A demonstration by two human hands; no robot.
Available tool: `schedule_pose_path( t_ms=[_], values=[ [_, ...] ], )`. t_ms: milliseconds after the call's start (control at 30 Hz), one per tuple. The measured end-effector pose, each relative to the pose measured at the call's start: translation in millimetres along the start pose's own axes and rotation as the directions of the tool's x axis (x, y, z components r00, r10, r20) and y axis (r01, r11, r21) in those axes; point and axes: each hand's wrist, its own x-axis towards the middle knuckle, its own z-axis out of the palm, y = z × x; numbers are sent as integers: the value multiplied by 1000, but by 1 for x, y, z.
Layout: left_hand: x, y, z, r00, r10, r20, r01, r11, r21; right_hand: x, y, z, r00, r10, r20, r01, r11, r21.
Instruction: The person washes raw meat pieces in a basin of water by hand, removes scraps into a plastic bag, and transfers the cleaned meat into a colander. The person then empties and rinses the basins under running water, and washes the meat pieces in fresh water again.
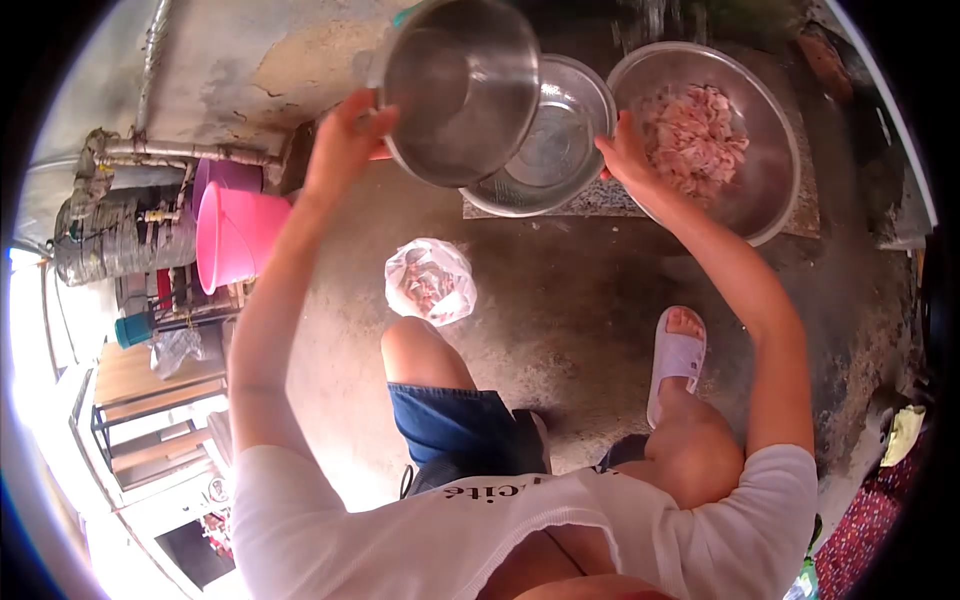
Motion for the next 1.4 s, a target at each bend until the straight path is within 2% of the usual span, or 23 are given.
schedule_pose_path(
  t_ms=[67,167,267,333,400,433,467,500,533,600,633,733,767,867,1033,1067,1100,1167,1200,1233,1300,1367,1400],
  values=[
    [-11,-4,24,987,138,-83,-120,973,196,6,3,14,1000,-2,10,1,999,53],
    [-29,-1,42,928,323,-187,-168,808,564,3,-13,28,999,50,-2,-50,997,-51],
    [-38,-21,45,854,412,-319,-202,826,526,4,-15,31,1000,-23,7,24,996,-84],
    [-48,-29,36,872,302,-385,-87,870,486,4,-6,27,999,-46,-8,46,998,-50],
    [-50,-63,16,838,351,-418,-109,858,502,-2,2,11,999,-46,-21,46,999,-14],
    [-57,-61,8,883,123,-452,-8,969,247,-12,2,0,999,-35,-23,35,999,10],
    [-65,-56,1,900,-109,-422,109,994,-25,-23,1,-11,999,-24,-26,25,999,31],
    [-70,-59,-7,897,-176,-406,127,981,-145,-36,-2,-22,997,40,-64,-38,999,37],
    [-72,-71,-15,890,-240,-388,149,957,-250,-47,-6,-32,998,23,-51,-23,1000,6],
    [-73,-81,-20,922,-277,-272,166,914,-371,-69,-14,-53,999,-13,-33,11,998,-59],
    [-69,-90,-17,926,-264,-270,144,908,-394,-80,-16,-58,995,35,-90,-41,997,-69],
    [-59,-110,2,900,-347,-266,172,841,-513,-102,-9,-87,992,72,-105,-75,997,-22],
    [-52,-126,12,902,-370,-221,172,779,-603,-112,-15,-99,986,138,-98,-140,990,-17],
    [-47,-148,52,901,-422,-100,228,656,-720,-134,-9,-131,970,126,-209,-144,987,-73],
    [-20,-217,134,836,-536,118,359,372,-856,-189,-15,-197,892,270,-362,-261,963,72],
    [-16,-208,152,818,-561,128,350,309,-884,-198,-17,-211,867,303,-397,-288,953,98],
    [-11,-208,164,820,-547,171,377,292,-879,-206,-10,-225,794,347,-500,-253,935,248],
    [-3,-211,184,822,-531,205,387,257,-886,-225,32,-258,632,462,-623,-109,848,518],
    [1,-210,193,828,-526,193,362,239,-901,-250,70,-289,745,521,-415,92,537,838],
    [5,-211,200,833,-526,175,333,222,-916,-274,105,-316,867,454,-206,192,77,978],
    [7,-208,210,848,-496,186,326,212,-921,-289,126,-324,994,92,-58,86,-340,936],
    [4,-210,225,871,-458,181,312,229,-922,-290,125,-322,988,136,-80,123,-354,927],
    [-2,-215,226,862,-401,310,386,124,-914,-288,125,-320,984,155,-88,139,-364,921]
  ],
)
